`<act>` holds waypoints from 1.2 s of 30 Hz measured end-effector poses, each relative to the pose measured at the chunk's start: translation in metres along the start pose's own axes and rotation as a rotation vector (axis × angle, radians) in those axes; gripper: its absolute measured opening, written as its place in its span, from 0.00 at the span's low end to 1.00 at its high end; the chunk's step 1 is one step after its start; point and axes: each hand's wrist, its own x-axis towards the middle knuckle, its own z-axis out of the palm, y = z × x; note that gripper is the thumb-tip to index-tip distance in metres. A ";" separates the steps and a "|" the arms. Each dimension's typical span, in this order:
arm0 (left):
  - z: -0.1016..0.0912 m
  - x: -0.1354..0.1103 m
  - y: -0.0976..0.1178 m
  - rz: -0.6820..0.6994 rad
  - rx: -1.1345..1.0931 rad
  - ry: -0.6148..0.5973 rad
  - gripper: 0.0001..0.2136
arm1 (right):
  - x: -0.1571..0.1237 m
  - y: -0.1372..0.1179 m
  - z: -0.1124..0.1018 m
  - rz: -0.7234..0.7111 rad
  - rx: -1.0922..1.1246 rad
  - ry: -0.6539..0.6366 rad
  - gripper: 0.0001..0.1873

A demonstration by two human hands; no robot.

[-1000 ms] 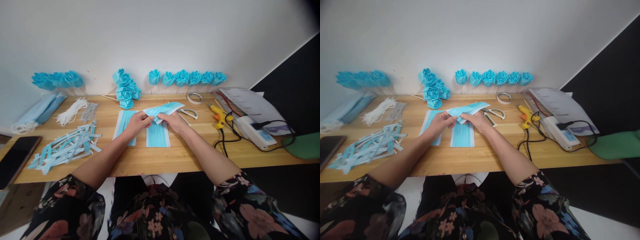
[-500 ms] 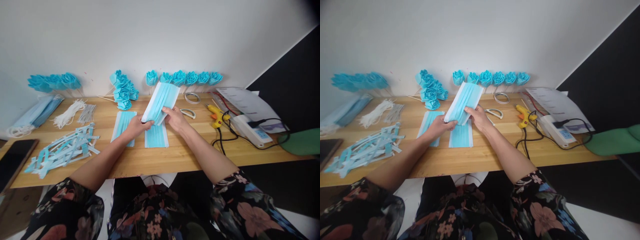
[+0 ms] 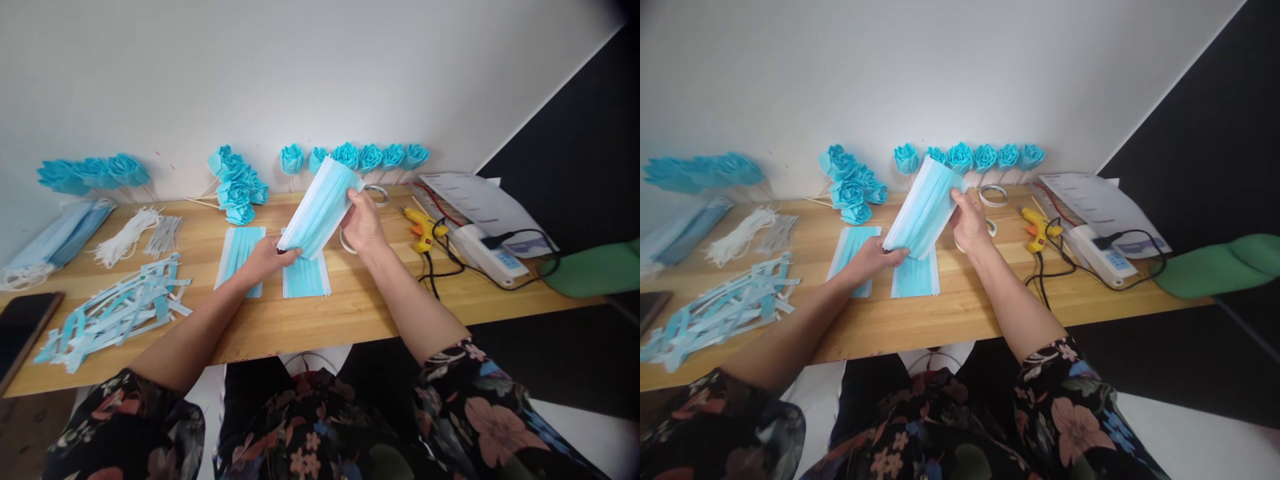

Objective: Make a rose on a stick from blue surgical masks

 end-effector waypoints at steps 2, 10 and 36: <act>0.000 0.000 0.000 -0.011 -0.025 0.008 0.16 | 0.001 -0.002 -0.001 -0.005 0.006 0.017 0.26; -0.002 0.004 -0.002 -0.008 -0.156 -0.007 0.18 | 0.001 0.005 -0.004 0.089 0.041 -0.071 0.28; -0.001 0.001 0.003 -0.006 -0.171 -0.035 0.18 | -0.001 0.012 -0.003 0.225 0.048 -0.053 0.26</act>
